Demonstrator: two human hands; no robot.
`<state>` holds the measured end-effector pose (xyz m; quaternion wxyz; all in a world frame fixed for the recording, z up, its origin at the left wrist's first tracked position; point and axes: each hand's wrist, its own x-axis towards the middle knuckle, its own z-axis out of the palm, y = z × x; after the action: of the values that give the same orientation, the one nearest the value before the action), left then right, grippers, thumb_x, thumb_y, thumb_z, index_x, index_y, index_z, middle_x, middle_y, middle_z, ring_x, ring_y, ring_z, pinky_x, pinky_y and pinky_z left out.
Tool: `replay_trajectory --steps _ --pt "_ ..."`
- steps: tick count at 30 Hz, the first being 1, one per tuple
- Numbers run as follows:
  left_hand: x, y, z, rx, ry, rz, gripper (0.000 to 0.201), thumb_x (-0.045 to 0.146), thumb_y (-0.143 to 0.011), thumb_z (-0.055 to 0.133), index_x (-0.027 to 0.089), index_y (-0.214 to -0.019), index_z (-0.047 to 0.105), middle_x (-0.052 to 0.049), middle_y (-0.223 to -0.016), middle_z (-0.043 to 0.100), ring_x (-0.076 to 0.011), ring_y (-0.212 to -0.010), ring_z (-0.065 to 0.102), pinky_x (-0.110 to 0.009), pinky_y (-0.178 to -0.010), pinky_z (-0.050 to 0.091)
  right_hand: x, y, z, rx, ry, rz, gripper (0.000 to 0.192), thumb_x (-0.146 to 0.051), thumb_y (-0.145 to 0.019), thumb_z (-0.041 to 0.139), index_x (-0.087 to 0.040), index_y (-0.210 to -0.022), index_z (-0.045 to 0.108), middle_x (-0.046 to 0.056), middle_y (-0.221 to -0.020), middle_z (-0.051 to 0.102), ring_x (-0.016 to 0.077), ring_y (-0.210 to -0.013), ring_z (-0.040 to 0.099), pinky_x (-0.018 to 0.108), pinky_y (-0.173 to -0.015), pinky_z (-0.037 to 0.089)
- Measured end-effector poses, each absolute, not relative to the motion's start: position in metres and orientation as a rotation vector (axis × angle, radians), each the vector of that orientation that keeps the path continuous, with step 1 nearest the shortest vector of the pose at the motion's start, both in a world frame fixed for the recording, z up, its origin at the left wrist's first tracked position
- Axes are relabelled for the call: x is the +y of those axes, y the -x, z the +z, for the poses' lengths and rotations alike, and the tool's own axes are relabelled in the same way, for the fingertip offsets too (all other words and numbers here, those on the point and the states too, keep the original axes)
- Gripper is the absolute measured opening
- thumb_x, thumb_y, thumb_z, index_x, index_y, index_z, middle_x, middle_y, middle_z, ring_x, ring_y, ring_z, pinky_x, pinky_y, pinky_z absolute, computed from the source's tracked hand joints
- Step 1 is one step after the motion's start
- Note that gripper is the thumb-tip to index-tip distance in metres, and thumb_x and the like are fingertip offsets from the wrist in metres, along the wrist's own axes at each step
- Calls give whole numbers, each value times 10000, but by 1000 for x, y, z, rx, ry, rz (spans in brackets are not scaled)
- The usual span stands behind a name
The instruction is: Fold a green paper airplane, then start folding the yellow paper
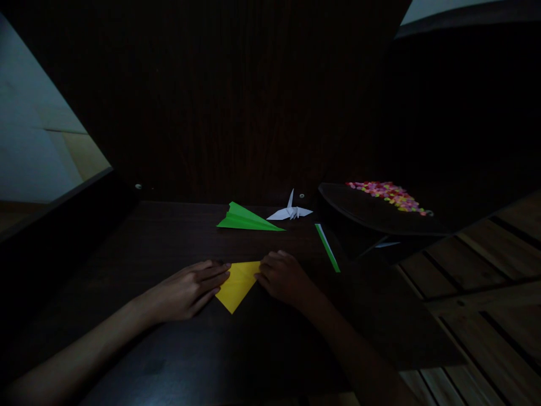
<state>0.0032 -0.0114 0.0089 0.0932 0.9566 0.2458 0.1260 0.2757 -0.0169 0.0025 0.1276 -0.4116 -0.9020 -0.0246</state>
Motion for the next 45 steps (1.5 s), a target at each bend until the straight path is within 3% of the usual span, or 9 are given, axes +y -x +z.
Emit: replay_trajectory --steps 6,11,16,29,34,45 --pt "-14 -6 10 769 -2801 329 439 171 -917 461 148 -1354 483 -138 -1389 526 -278 -1172 531 -452 -997 450 -26 -269 -10 -2683 1079 -76 313 -154 -908 487 -142 -1183 635 122 -1230 656 244 -1132 622 367 -897 540" --pt "-14 -5 8 797 -2749 326 455 276 -938 465 171 -1380 451 -122 -1419 497 -298 -1210 502 -479 -1009 424 -27 -271 -1 -2642 1158 70 328 -313 -910 538 -157 -1180 643 132 -1241 647 265 -1166 604 416 -912 541" --pt "-15 -2 6 829 -2717 251 651 508 -883 529 172 -1422 384 -145 -1464 437 -394 -1253 446 -584 -987 393 -24 -279 9 -2653 1191 103 311 -366 -859 626 -187 -1108 674 107 -1206 673 295 -1221 557 466 -935 520" --pt "-13 -4 8 784 -2783 285 648 513 -857 564 185 -1396 416 -122 -1457 454 -368 -1219 481 -534 -1017 369 -14 -290 8 -2657 1274 -11 359 -406 -847 657 -198 -1138 665 106 -1287 620 320 -1233 534 488 -894 531" --pt "-12 -4 8 794 -2806 304 655 545 -866 534 189 -1404 417 -136 -1443 467 -363 -1212 489 -528 -1006 375 -17 -286 6 -2645 1272 2 537 -501 -843 626 -178 -1270 584 145 -1348 562 332 -1247 501 516 -939 489" --pt "-11 -4 9 923 -2782 265 687 549 -859 532 183 -1423 390 -147 -1443 459 -390 -1208 461 -574 -939 417 -13 -275 -10 -2564 1414 43 660 -584 -869 524 -102 -1319 534 188 -1472 402 348 -1386 301 535 -1046 382"
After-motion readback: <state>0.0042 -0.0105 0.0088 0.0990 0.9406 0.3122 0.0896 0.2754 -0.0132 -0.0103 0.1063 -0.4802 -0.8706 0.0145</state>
